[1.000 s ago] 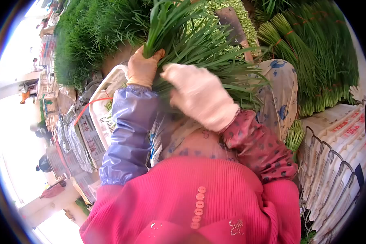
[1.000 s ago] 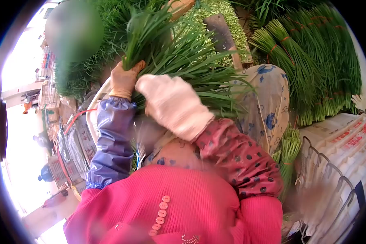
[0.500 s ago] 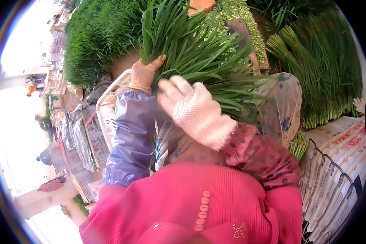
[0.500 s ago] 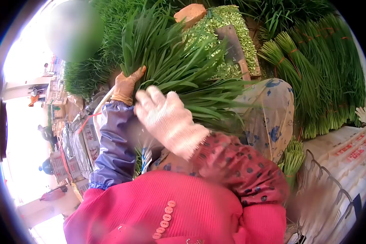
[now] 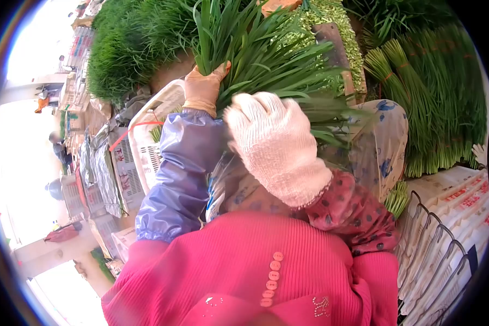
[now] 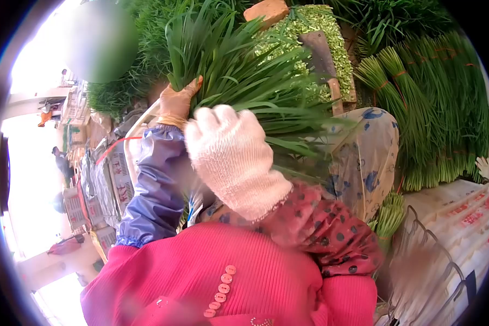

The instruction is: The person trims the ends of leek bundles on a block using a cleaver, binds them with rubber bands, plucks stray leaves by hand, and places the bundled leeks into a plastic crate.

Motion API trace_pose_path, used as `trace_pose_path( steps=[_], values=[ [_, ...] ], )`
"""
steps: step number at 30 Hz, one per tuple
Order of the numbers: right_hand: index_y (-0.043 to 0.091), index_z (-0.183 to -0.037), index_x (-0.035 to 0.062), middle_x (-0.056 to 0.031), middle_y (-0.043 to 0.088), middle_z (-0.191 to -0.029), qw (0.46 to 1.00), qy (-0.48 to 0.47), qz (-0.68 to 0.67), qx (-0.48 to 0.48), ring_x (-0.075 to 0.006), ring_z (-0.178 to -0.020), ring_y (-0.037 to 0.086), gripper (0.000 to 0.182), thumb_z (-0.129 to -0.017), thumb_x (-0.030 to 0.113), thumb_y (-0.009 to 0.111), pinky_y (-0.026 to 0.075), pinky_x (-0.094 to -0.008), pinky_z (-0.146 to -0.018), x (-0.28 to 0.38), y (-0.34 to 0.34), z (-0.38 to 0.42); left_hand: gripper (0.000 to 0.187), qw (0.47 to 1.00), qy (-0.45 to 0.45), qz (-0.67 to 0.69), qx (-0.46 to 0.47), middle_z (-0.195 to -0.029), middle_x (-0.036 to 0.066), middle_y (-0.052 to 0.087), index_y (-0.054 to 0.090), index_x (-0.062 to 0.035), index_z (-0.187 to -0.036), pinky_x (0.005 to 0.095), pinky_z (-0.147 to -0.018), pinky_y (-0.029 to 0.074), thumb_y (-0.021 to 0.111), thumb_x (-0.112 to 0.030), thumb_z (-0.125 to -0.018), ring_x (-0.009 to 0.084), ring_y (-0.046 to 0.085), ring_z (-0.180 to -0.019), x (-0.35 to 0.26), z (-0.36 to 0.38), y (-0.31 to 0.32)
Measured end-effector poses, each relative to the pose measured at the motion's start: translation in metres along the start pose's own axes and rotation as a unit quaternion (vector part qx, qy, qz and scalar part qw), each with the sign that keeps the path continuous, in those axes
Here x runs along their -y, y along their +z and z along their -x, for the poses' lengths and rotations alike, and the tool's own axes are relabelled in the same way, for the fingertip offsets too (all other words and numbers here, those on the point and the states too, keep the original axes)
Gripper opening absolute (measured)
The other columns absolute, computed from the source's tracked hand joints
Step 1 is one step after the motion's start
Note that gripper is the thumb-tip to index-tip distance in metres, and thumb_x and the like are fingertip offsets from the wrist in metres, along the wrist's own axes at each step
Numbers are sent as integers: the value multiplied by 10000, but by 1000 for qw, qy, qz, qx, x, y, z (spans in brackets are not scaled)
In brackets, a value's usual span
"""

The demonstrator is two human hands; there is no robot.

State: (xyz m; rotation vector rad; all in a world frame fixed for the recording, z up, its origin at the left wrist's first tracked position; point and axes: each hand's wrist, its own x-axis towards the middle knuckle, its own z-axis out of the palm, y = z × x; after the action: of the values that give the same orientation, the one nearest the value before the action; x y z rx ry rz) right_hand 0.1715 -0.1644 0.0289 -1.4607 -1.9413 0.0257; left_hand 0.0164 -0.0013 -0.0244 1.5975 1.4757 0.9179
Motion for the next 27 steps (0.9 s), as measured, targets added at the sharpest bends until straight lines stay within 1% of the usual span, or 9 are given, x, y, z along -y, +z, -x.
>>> trace_pose_path(
  steps=[2, 3, 5, 8, 13, 15, 21, 24, 27],
  values=[
    [643, -950, 139, -15, 593, -931, 992, -52, -74, -90, -215, -948, 589, 146, -825, 191, 588, 465, -346, -755, -10, 5, -18, 375, 999, -43, -12, -17, -982, 32, 769, 698, -14, -1109, 247, -770, 525, 830, -233, -833, 101, 676, -817, -8, 4, 4],
    [598, -1114, 89, -56, 600, -1161, 996, -22, -72, -51, -265, -1096, 567, 427, -742, 200, 776, 474, -397, -912, -15, 16, -21, 375, 999, -40, -12, -18, -982, 32, 769, 698, -14, -1109, 247, -770, 525, 830, -233, -833, 101, 676, -817, -6, 5, 3],
    [601, -1082, 83, -77, 623, -1110, 991, 70, -110, 43, -282, -1079, 580, 367, -776, 210, 758, 498, -404, -872, -28, 51, -14, 331, 996, 67, -20, -56, -948, 57, 763, 688, 21, -1055, 260, -748, 530, 812, -207, -849, 108, 692, -831, -1, 5, -1],
    [603, -998, 73, -75, 639, -974, 983, 93, -108, 117, -292, -1004, 592, 294, -818, 264, 735, 506, -419, -830, -27, 74, 7, 270, 989, 33, 102, -99, -964, 69, 749, 669, 44, -1061, 253, -760, 554, 782, -92, -858, 122, 697, -852, -13, 12, -7],
    [609, -1018, 75, -73, 653, -1035, 985, 82, -110, 107, -293, -1028, 598, 304, -796, 231, 747, 506, -411, -863, -24, 65, 13, 266, 977, 23, 177, -119, -1003, 74, 740, 666, 51, -1076, 245, -782, 567, 776, -22, -846, 123, 688, -858, -18, 24, -11],
    [614, -1038, 74, -59, 661, -1081, 989, 49, -140, -24, -291, -1066, 605, 326, -759, 156, 760, 510, -406, -887, -27, 60, 10, 273, 976, 40, 176, -121, -1000, 73, 741, 667, 49, -1081, 246, -786, 563, 780, -30, -845, 122, 686, -855, -14, 23, -13],
    [632, -1013, 75, -52, 662, -1083, 952, -40, -261, -152, -281, -1028, 621, 318, -714, 55, 736, 540, -385, -820, -25, 29, -18, 279, 983, 60, 86, -152, -1000, 72, 739, 670, 41, -1086, 247, -793, 552, 786, -54, -851, 119, 679, -844, -22, 33, -13],
    [605, -1023, 84, -58, 626, -1018, 995, -42, -88, 19, -281, -932, 606, 339, -725, 118, 762, 537, -383, -785, -22, 55, -21, 267, 977, 76, 125, -156, -993, 72, 734, 666, 45, -1080, 247, -787, 554, 779, -62, -863, 119, 678, -840, -25, 39, -11],
    [583, -1026, 86, -62, 613, -1014, 992, 32, -105, 59, -284, -935, 600, 356, -722, 114, 765, 536, -383, -791, -17, 64, -10, 257, 967, 77, 183, -157, -985, 81, 724, 650, 49, -1089, 247, -786, 567, 761, -50, -879, 125, 681, -840, -23, 38, -13]
  ],
)
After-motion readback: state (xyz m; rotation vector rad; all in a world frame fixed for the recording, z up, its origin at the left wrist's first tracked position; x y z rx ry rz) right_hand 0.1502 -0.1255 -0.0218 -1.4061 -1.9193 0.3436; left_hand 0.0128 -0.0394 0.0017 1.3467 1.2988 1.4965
